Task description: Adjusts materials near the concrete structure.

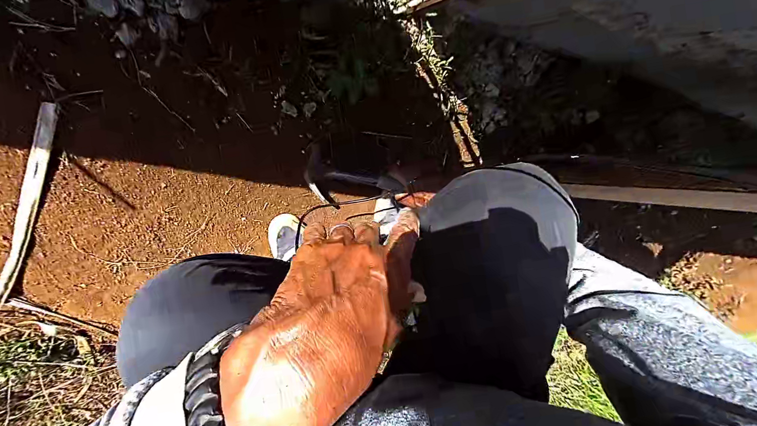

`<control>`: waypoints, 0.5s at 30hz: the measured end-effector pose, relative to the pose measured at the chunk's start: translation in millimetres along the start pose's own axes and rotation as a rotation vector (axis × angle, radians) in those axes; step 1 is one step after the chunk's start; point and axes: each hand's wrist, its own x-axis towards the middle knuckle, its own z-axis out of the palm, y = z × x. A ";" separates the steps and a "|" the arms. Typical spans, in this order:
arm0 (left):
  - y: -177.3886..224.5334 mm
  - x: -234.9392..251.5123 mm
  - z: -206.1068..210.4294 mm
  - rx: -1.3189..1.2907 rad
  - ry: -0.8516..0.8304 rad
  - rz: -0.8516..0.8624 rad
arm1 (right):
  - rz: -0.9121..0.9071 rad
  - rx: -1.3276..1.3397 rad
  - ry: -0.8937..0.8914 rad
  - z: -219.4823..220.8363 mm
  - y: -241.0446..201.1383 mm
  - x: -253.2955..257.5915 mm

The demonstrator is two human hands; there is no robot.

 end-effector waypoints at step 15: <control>-71.7 -6.1 -9.4 0.256 0.291 -0.132 | -0.005 0.329 0.714 -140.3 -12.0 160.7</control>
